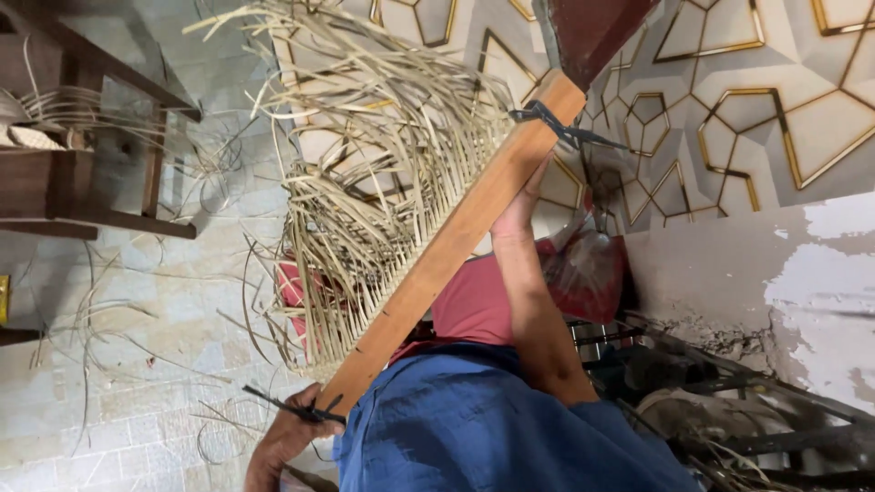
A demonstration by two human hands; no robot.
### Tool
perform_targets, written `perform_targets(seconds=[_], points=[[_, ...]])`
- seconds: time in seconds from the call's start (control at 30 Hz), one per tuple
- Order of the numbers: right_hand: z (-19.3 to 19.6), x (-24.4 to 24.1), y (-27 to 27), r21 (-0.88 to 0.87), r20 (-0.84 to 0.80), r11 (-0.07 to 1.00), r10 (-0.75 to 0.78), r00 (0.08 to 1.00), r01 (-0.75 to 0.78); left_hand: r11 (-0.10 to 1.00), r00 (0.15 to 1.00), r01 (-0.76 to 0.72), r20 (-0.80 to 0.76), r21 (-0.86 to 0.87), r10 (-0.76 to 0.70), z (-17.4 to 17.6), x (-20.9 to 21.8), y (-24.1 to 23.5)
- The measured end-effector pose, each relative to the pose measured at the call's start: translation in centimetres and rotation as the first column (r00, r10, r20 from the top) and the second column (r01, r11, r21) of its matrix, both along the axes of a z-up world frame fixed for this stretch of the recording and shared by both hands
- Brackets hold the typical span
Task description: The person sits on the floor and weaves dried palm fibers onto a wooden broom frame. They use a dark binding cord to secure the fibers at the base of the broom head, then continue weaving the fibers into the wooden slats.
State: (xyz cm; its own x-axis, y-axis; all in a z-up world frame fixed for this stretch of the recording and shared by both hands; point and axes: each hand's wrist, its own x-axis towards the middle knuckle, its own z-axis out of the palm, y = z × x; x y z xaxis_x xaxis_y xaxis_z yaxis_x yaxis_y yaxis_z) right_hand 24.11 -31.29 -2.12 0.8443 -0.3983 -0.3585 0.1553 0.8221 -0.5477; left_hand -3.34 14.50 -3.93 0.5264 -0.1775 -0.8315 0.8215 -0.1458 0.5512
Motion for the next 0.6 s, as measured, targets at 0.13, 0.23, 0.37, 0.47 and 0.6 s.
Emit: perform_targets(seconds=[0.13,0.23,0.37,0.47,0.6], points=[[0.3,0.3,-0.6,-0.014,-0.02,1.0,0.019,1.0,-0.019,1.0,1.0,0.013,0.003,-0.003,-0.013,-1.3,-0.3,1.2],[0.6,0.3,-1.0,-0.026,-0.038,0.999,0.035,0.999,-0.036,0.998,0.998,-0.06,-0.014,0.024,0.06,-3.4,-1.3,2.1],[1.3,0.5,-2.3,-0.048,-0.06,0.998,0.045,0.997,-0.048,0.95,0.957,-0.284,-0.027,0.134,0.29,-6.7,-3.1,1.8],[1.6,0.5,-2.1,-0.048,-0.077,0.997,0.064,0.995,-0.068,0.928,0.923,-0.372,0.092,-0.03,0.374,-9.3,-5.6,2.8],[2.2,-0.3,-2.6,-0.053,-0.108,0.996,0.071,0.992,-0.077,0.938,0.932,-0.341,0.151,0.06,0.329,-9.7,-5.9,2.8]])
